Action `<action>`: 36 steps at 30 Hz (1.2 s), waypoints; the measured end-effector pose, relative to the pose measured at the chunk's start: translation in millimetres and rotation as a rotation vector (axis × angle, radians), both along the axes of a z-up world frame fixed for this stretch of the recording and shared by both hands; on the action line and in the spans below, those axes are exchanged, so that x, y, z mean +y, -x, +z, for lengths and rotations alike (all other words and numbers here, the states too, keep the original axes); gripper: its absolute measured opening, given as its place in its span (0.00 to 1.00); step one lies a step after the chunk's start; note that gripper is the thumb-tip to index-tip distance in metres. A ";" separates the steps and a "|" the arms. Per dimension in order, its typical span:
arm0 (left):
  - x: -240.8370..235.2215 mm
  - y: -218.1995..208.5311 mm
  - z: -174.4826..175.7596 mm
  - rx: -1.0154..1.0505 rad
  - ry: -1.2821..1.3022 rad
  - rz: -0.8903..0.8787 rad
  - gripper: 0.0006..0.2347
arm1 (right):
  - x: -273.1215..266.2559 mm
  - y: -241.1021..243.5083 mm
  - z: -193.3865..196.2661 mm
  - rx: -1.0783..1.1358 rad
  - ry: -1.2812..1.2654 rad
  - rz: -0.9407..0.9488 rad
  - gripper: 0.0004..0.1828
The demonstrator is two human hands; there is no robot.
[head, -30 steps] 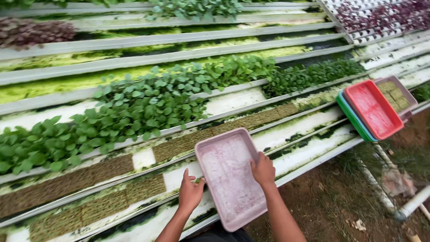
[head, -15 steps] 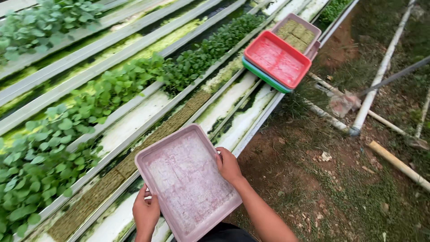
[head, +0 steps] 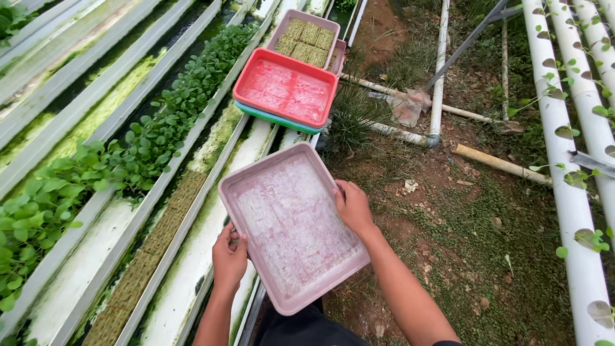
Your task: The person uses a trowel to lift square seedling blocks from a red tray and places them into rows in a hydroponic setup, then refills a beige tray with more seedling blocks using the trowel.
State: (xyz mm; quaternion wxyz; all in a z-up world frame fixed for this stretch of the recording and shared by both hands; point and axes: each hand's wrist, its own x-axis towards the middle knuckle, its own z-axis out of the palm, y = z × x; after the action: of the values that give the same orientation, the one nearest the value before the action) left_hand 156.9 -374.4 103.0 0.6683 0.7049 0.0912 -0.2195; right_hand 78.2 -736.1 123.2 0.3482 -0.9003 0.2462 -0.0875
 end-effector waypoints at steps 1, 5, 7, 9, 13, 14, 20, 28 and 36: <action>-19.5 -8.9 0.7 -0.002 0.005 0.001 0.27 | -18.2 -8.0 2.5 -0.002 0.005 0.001 0.23; -101.5 -60.6 -17.4 -0.016 0.083 -0.004 0.26 | -106.3 -60.2 -17.6 -0.049 0.092 0.014 0.20; -142.1 -91.1 -33.0 0.007 0.093 0.043 0.26 | -153.1 -99.4 -32.5 -0.076 0.146 0.056 0.20; -179.8 -125.7 -40.9 -0.157 0.120 0.030 0.24 | -193.3 -145.6 -35.7 -0.101 0.138 0.059 0.17; -243.5 -181.3 -75.5 -0.149 0.111 0.116 0.25 | -259.1 -231.4 -37.3 -0.049 0.094 0.094 0.19; -257.3 -192.1 -68.7 -0.130 0.124 0.146 0.24 | -270.9 -252.7 -32.1 -0.041 0.102 0.119 0.19; -322.2 -262.7 -98.5 -0.087 0.124 0.260 0.25 | -328.5 -378.7 -33.5 -0.049 0.125 0.258 0.19; -390.4 -327.5 -121.9 -0.100 0.074 0.536 0.27 | -363.9 -550.4 -78.1 0.052 0.191 0.543 0.20; -431.1 -367.4 -111.1 -0.027 -0.131 0.726 0.26 | -374.9 -658.9 -135.8 0.096 0.183 0.770 0.20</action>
State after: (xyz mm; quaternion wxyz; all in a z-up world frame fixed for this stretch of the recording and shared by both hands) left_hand 524.3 -805.5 -8.2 0.6573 0.6708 0.3402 0.0473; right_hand 737.0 -1111.0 -12.6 0.2619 -0.9571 -0.1022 0.0699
